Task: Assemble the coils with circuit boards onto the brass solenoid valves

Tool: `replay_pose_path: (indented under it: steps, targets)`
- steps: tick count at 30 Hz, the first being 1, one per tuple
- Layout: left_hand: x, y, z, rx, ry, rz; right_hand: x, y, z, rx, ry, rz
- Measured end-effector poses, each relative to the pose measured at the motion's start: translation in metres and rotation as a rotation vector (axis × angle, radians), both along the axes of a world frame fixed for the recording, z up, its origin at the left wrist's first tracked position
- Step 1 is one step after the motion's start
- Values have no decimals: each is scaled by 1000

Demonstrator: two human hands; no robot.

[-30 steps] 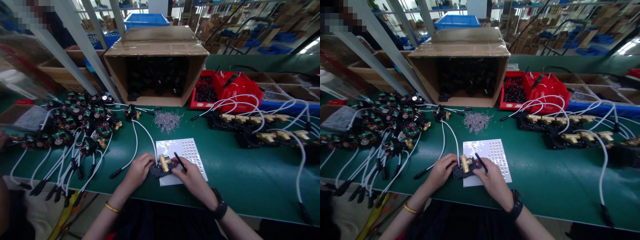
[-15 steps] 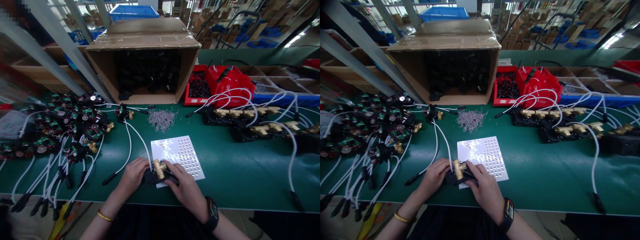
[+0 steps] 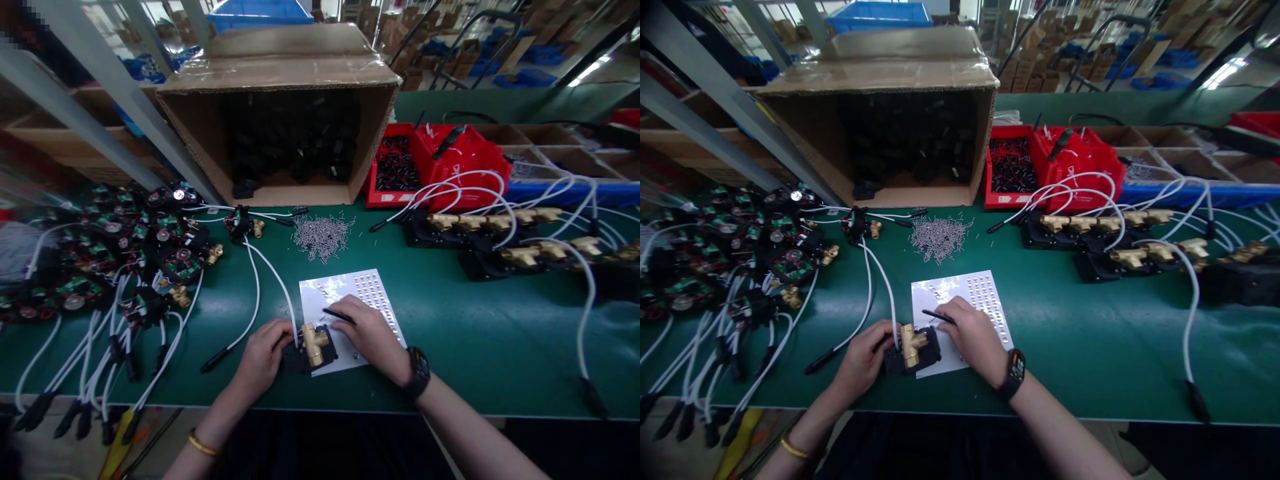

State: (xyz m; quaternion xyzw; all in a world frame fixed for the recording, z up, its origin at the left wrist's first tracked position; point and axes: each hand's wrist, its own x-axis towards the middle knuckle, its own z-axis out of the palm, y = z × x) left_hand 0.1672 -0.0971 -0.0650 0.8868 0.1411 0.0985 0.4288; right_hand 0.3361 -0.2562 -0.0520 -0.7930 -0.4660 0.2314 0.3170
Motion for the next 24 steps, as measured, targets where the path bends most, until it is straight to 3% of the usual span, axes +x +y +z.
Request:
replay_pose_path:
  steps: [4,7,10,15,20,24]
  targets:
    - [0,4,-1,215,-64,-97,2,26,8,-232,-203,218]
    - [-1,5,-5,280,-131,-121,-5,33,12,-315,-295,276]
    - [-3,3,-7,207,-169,-79,-5,26,9,-220,-147,138]
    - [-6,-3,2,-9,-53,155,3,7,-2,105,359,-148]
    - [-9,-6,6,-74,0,168,2,9,-2,96,550,-230]
    - [-11,-10,2,-79,7,191,0,14,0,77,561,-167]
